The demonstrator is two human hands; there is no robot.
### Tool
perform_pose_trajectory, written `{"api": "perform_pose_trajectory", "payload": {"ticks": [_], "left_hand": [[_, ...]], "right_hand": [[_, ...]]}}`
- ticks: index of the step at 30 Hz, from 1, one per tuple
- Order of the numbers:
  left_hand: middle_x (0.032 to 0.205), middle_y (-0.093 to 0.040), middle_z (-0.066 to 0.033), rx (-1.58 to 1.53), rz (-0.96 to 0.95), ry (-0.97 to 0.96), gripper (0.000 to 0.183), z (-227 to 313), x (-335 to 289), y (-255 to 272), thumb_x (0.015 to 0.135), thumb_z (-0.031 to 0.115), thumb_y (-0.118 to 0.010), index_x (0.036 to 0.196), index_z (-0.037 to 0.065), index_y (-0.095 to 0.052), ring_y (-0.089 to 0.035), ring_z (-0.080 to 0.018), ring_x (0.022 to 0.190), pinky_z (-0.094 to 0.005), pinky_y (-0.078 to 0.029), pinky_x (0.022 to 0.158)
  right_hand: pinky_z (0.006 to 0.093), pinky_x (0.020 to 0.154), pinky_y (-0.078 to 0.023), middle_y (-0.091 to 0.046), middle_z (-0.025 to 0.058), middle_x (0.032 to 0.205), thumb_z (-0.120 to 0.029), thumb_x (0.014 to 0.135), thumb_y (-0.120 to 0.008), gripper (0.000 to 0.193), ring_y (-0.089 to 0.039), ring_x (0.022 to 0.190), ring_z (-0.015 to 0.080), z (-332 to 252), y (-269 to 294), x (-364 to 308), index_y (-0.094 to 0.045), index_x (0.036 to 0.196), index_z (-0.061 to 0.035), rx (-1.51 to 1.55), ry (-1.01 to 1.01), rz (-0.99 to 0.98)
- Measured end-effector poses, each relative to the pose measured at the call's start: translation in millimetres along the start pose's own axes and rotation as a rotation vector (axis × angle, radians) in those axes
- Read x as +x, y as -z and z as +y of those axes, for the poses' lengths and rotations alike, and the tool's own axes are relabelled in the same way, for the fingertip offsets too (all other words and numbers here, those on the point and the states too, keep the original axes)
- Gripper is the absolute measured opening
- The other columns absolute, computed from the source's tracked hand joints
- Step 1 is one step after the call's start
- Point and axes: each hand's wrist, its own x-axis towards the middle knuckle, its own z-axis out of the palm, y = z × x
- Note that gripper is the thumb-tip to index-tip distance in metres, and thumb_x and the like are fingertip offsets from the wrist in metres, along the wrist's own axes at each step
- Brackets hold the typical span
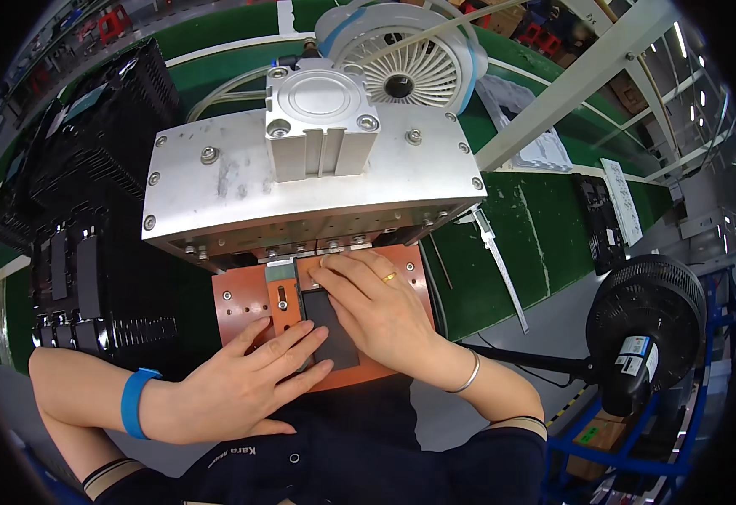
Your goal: The person repeatedly picks up small black rectangular electronic components from a stack and places them into a metal jig on a workbench. They press down on the components within the jig and then remove them. The person occasionally uses a caliper to measure the components before returning them to the stack.
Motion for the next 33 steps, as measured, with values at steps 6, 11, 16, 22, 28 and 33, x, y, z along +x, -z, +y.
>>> {"api": "perform_pose_trajectory", "payload": {"ticks": [6, 11, 16, 22, 28, 33], "left_hand": [[0.154, -0.032, -0.0186, 0.008, -0.01, 0.005, 0.081, 0, 1, 1, 0.084, 0.059, -0.062, 0.146, 0.011, -0.042, -0.029, -0.0307, 0.145, -0.0517, -0.026, 0.114], [0.154, -0.032, -0.0195, -0.06, -0.005, 0.015, 0.08, -3, 0, 2, 0.085, 0.059, -0.061, 0.145, 0.01, -0.043, -0.029, -0.0319, 0.145, -0.0531, -0.023, 0.115], [0.154, -0.032, -0.0212, -0.136, 0.044, 0.061, 0.081, -3, -1, 0, 0.085, 0.06, -0.062, 0.145, 0.01, -0.042, -0.028, -0.0358, 0.145, -0.055, -0.023, 0.114], [0.153, -0.031, -0.0242, -0.193, 0.105, 0.123, 0.082, -13, 2, 0, 0.085, 0.062, -0.062, 0.144, 0.007, -0.044, -0.026, -0.0411, 0.145, -0.057, -0.026, 0.113], [0.153, -0.032, -0.0246, -0.194, 0.127, 0.138, 0.08, -22, 6, -2, 0.087, 0.062, -0.059, 0.143, 0.007, -0.045, -0.026, -0.0414, 0.144, -0.0574, -0.026, 0.113], [0.152, -0.033, -0.0237, -0.181, 0.114, 0.14, 0.078, -21, 6, 0, 0.088, 0.062, -0.057, 0.143, 0.007, -0.045, -0.028, -0.0399, 0.144, -0.0567, -0.027, 0.112]], "right_hand": [[0.0386, 0.091, -0.044, -0.057, 0.0072, 0.116, 0.001, 0.074, -0.067, 0.04, -0.05, 0.113, 0.0281, 1, 4, -3, -0.069, 0.111, -0.012, -0.012, 0.043, -0.036], [0.0379, 0.088, -0.046, -0.058, 0.009, 0.118, -0.006, 0.075, -0.073, 0.04, -0.056, 0.104, 0.0277, 0, 10, -8, -0.069, 0.114, -0.0112, -0.011, -0.015, -0.005], [0.0383, 0.088, -0.052, -0.06, 0.0134, 0.123, -0.021, 0.077, -0.079, 0.042, -0.062, 0.107, 0.0304, -12, 33, -36, -0.068, 0.114, -0.0066, 0.15, 0.004, -0.115], [0.0397, 0.095, -0.054, -0.062, 0.0158, 0.123, -0.022, 0.077, -0.08, 0.038, -0.063, 0.114, 0.0321, -2, 22, -31, -0.07, 0.108, -0.0026, 0.127, 0.087, -0.112], [0.0371, 0.093, -0.056, -0.065, 0.0152, 0.121, -0.021, 0.077, -0.08, 0.035, -0.065, 0.112, 0.0312, 7, 19, -21, -0.071, 0.106, -0.003, 0.119, 0.107, -0.112], [0.0364, 0.094, -0.056, -0.065, 0.0149, 0.121, -0.02, 0.077, -0.08, 0.036, -0.064, 0.114, 0.0311, 8, 19, -20, -0.071, 0.107, -0.0026, 0.116, 0.108, -0.142]]}}
